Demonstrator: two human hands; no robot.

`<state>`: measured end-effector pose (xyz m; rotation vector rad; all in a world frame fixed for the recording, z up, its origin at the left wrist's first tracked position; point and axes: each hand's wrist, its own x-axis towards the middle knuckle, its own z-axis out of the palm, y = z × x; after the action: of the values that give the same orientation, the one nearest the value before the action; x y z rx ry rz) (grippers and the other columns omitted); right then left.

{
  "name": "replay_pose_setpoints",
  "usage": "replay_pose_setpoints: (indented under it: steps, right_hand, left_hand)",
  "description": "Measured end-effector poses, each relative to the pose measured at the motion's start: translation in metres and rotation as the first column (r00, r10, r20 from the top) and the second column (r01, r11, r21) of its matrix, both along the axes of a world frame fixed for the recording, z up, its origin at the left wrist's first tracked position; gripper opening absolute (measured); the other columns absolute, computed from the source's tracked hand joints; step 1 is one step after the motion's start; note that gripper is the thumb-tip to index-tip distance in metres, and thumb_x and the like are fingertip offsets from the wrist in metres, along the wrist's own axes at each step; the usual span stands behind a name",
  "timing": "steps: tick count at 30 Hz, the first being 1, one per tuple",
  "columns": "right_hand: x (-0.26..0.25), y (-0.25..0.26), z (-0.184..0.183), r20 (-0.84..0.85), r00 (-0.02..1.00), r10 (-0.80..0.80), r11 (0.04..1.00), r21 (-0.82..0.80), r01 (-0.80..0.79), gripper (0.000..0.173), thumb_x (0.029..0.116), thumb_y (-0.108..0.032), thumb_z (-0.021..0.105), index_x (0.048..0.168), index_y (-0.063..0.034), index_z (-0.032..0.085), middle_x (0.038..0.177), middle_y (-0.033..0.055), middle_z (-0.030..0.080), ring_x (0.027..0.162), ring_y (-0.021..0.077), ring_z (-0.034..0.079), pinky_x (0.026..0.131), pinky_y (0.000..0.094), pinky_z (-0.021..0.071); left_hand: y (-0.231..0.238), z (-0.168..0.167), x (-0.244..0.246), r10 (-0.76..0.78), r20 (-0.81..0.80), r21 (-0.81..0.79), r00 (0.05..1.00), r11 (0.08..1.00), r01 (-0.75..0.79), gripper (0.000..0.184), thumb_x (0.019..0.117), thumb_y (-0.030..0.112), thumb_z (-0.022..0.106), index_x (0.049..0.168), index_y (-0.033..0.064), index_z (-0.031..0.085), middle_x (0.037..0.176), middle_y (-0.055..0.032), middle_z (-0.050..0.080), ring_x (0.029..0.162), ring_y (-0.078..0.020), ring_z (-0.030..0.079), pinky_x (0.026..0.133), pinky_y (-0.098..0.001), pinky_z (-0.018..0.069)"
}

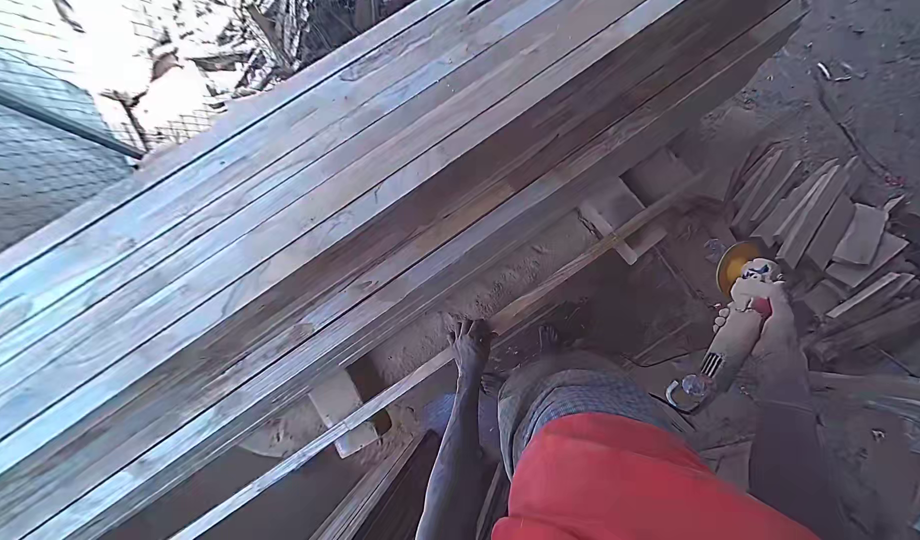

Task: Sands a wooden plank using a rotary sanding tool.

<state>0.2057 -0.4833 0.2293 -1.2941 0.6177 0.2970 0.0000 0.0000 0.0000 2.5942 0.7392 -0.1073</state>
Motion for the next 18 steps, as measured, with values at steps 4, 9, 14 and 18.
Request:
replay_pose_setpoints:
  steps: [4,9,14,18]
  right_hand:
    - [0.048,0.07,-0.068,-0.309,0.913,0.265,0.848,-0.375,-0.373,0.065,0.0956,-0.068,0.054,0.119,-0.0086,0.063,0.088,0.0128,0.069,0.07,0.0256,0.07,0.063,0.0439,0.061]
    - [0.041,0.194,-0.106,-0.418,0.674,0.609,0.532,-0.414,-0.738,0.071,0.0835,-0.077,0.063,0.116,-0.0149,0.069,0.089,0.0068,0.07,0.072,0.0194,0.069,0.067,0.0401,0.0598]
    - [-0.035,0.287,-0.124,-0.463,0.405,0.789,0.285,-0.31,-0.907,0.065,0.0788,-0.079,0.066,0.104,-0.0196,0.072,0.08,0.0016,0.068,0.066,0.014,0.066,0.065,0.0362,0.0581]
    - [-0.104,0.354,-0.136,-0.448,0.168,0.878,0.018,-0.319,-0.948,0.066,0.0767,-0.078,0.07,0.105,-0.0185,0.073,0.088,0.002,0.07,0.076,0.0139,0.066,0.075,0.0405,0.0563]
  left_hand:
    - [0.02,0.017,0.007,-0.031,-0.144,-0.177,0.989,0.984,0.005,0.036,0.0919,0.039,0.072,0.122,0.0196,0.071,0.126,-0.0032,0.069,0.126,-0.0252,0.06,0.11,-0.0529,0.0437]
    - [0.068,0.018,-0.043,0.001,-0.373,-0.184,0.928,0.98,-0.075,0.042,0.0887,0.042,0.073,0.123,0.0181,0.071,0.126,-0.005,0.07,0.126,-0.0255,0.061,0.111,-0.0539,0.0437]
    - [0.129,0.012,-0.124,0.085,-0.526,-0.086,0.846,0.985,-0.152,0.048,0.0876,0.048,0.074,0.127,0.0222,0.07,0.121,-0.0082,0.074,0.12,-0.0299,0.066,0.11,-0.0609,0.0412]
    - [0.139,0.004,-0.144,0.12,-0.516,-0.084,0.848,0.978,-0.19,0.047,0.0881,0.041,0.075,0.131,0.0228,0.069,0.125,-0.0099,0.072,0.123,-0.031,0.064,0.112,-0.0639,0.0375]
